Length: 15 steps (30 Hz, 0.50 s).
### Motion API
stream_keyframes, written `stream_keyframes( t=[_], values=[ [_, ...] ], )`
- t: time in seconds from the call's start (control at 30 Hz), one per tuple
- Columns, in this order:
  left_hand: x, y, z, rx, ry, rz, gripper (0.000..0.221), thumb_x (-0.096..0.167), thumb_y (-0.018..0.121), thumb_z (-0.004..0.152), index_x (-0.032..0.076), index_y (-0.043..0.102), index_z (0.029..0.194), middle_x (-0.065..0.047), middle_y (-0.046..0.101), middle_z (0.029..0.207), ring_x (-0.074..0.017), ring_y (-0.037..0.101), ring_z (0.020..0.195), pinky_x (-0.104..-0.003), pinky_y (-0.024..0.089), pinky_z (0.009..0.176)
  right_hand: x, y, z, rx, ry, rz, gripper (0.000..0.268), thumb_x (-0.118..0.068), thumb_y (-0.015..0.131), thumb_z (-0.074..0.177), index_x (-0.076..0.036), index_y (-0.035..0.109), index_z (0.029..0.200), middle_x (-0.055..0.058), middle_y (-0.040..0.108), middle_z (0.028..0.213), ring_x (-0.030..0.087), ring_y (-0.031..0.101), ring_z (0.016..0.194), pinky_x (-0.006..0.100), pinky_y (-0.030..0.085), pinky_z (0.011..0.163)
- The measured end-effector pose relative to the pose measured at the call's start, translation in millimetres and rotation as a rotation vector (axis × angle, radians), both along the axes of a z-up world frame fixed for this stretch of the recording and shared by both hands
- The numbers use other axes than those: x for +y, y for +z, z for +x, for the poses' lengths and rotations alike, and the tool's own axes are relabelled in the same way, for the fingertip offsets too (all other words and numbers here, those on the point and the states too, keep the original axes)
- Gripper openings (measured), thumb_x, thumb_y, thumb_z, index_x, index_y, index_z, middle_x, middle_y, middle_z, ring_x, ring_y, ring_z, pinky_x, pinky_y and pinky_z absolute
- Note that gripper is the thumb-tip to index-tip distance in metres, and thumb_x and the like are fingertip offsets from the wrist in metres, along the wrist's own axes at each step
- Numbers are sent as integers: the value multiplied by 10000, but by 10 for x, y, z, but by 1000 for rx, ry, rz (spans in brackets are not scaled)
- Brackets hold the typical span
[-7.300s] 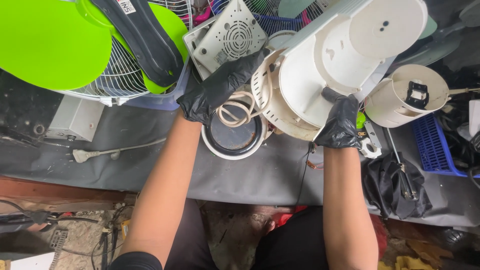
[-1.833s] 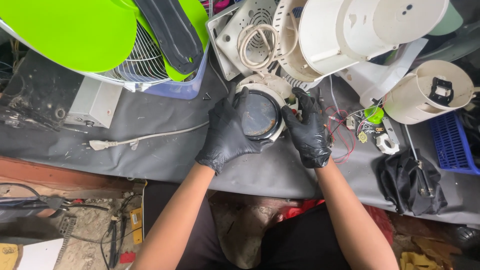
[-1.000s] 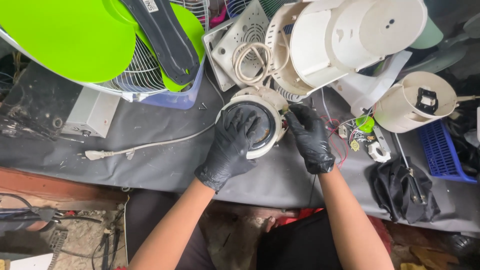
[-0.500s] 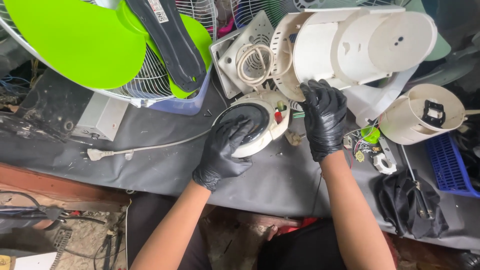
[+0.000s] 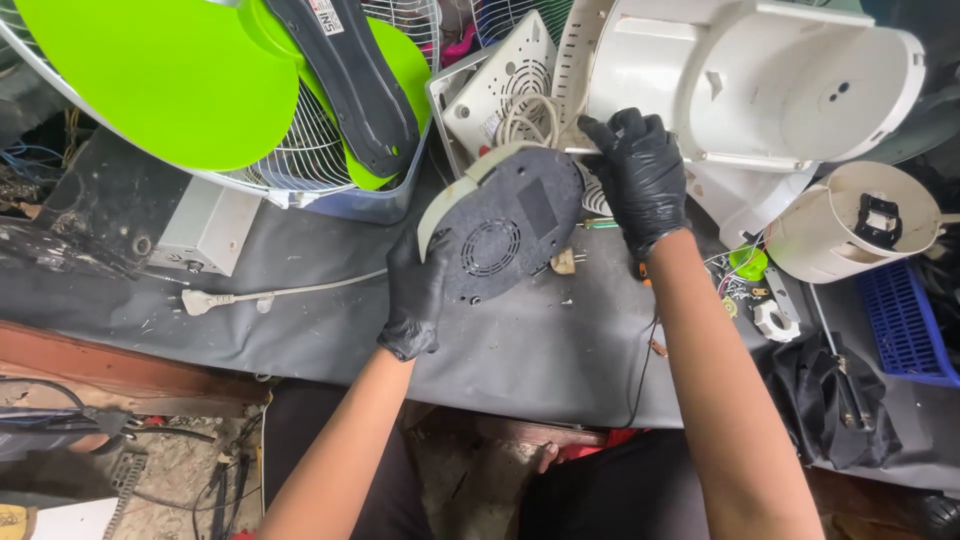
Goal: The person is disassembling a coffee maker, removing its outer shell, internal components, and disconnecting wires.
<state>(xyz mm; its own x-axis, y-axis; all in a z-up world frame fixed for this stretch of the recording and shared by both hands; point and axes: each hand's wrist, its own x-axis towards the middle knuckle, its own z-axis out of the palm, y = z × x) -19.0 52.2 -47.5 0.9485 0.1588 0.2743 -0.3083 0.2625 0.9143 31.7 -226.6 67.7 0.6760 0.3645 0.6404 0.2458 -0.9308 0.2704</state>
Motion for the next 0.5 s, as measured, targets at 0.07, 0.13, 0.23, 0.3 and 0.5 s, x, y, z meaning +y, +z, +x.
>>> stream_keyframes(
  t=[0.07, 0.13, 0.23, 0.3, 0.5],
  values=[
    [20, 86, 74, 138, 51, -21, 438, 219, 727, 927, 51, 650, 1324, -119, 711, 1163, -156, 615, 1069, -410, 521, 996, -126, -1, -104, 154, 183, 257, 499, -195, 763, 924, -230, 674, 1413, 62, 566, 1106, 315, 576, 1068, 434, 506, 906],
    [27, 28, 153, 159, 40, -29, 427, 227, 725, 936, 69, 656, 1327, -105, 709, 1189, -153, 619, 1082, -402, 509, 1010, -192, -65, -170, 120, 135, 252, 497, -152, 767, 929, -216, 669, 1412, 85, 577, 1155, 324, 570, 1135, 457, 476, 961],
    [-20, -289, 295, 148, 2, -23, 424, 251, 712, 955, 62, 654, 1331, -106, 690, 1217, -166, 583, 1118, -420, 476, 1051, -208, -127, -319, 54, 51, 267, 483, -109, 761, 949, -193, 659, 1414, 108, 574, 1274, 326, 530, 1260, 483, 399, 1059],
    [-92, -356, 325, 115, -30, -10, 436, 266, 701, 964, 37, 646, 1330, -121, 672, 1219, -182, 543, 1141, -447, 455, 1078, -245, -188, -398, 21, 9, 287, 469, -109, 751, 964, -183, 652, 1417, 109, 560, 1345, 319, 495, 1318, 486, 354, 1103],
    [-159, -401, 417, 125, -63, -17, 276, 193, 730, 946, 97, 712, 1204, -42, 701, 1130, -111, 564, 1076, -368, 495, 1033, -235, -331, -499, -54, -47, 332, 434, -166, 732, 1009, -177, 623, 1429, 126, 505, 1403, 342, 427, 1365, 491, 293, 1119]
  ],
)
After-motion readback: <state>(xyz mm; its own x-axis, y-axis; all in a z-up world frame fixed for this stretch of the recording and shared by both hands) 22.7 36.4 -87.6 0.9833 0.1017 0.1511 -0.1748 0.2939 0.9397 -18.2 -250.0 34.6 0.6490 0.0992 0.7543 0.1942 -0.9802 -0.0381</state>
